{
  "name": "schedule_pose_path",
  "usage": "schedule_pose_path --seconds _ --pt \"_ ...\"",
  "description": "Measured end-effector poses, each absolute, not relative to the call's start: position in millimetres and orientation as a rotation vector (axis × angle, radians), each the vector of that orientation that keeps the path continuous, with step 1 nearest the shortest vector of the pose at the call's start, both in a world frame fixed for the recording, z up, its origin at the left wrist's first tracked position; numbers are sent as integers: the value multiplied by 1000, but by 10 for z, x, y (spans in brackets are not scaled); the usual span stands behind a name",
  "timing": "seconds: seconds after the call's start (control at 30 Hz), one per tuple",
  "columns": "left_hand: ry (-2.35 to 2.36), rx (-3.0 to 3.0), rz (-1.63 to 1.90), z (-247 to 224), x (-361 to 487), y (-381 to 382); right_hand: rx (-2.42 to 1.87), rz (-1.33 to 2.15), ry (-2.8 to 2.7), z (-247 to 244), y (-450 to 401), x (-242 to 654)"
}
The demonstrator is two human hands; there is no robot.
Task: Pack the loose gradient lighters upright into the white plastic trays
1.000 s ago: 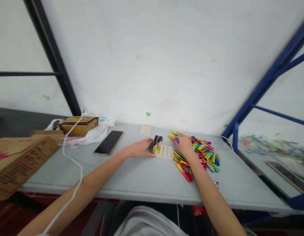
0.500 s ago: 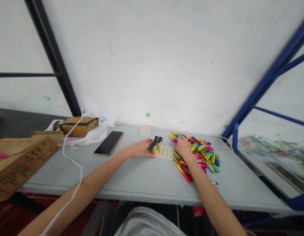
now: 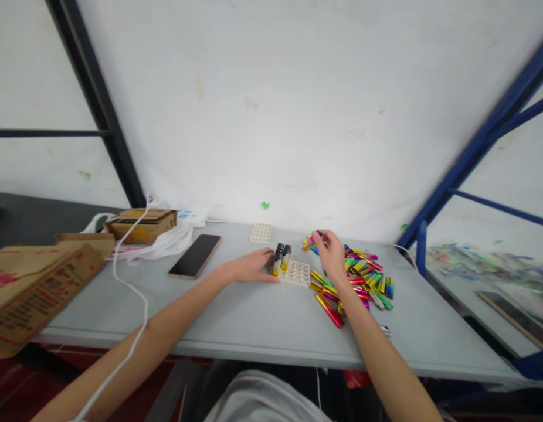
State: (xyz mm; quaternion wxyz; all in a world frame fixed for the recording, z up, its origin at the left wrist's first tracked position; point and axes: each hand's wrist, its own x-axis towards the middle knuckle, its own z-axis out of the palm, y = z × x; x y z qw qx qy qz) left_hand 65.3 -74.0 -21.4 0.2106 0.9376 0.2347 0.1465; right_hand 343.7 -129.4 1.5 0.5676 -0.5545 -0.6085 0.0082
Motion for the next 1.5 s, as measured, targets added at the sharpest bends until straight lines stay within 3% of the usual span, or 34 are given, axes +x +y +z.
schedule_pose_path --seconds 0.27,0.43,0.63,0.97,1.5 --pt "650 2605 394 -202 653 -755 -887 912 -1079 50 -1385 3149" --pt "644 2617 404 -203 643 -756 -748 1090 -1034 168 -1476 3022" --pt "658 2623 362 -172 660 -772 -877 1260 -940 172 -1494 3023" --pt "655 2636 363 -178 662 -771 -1202 1187 -928 116 -1487 2948" --pt "663 2627 361 -183 659 -759 -1199 1119 -1036 50 -1481 2921"
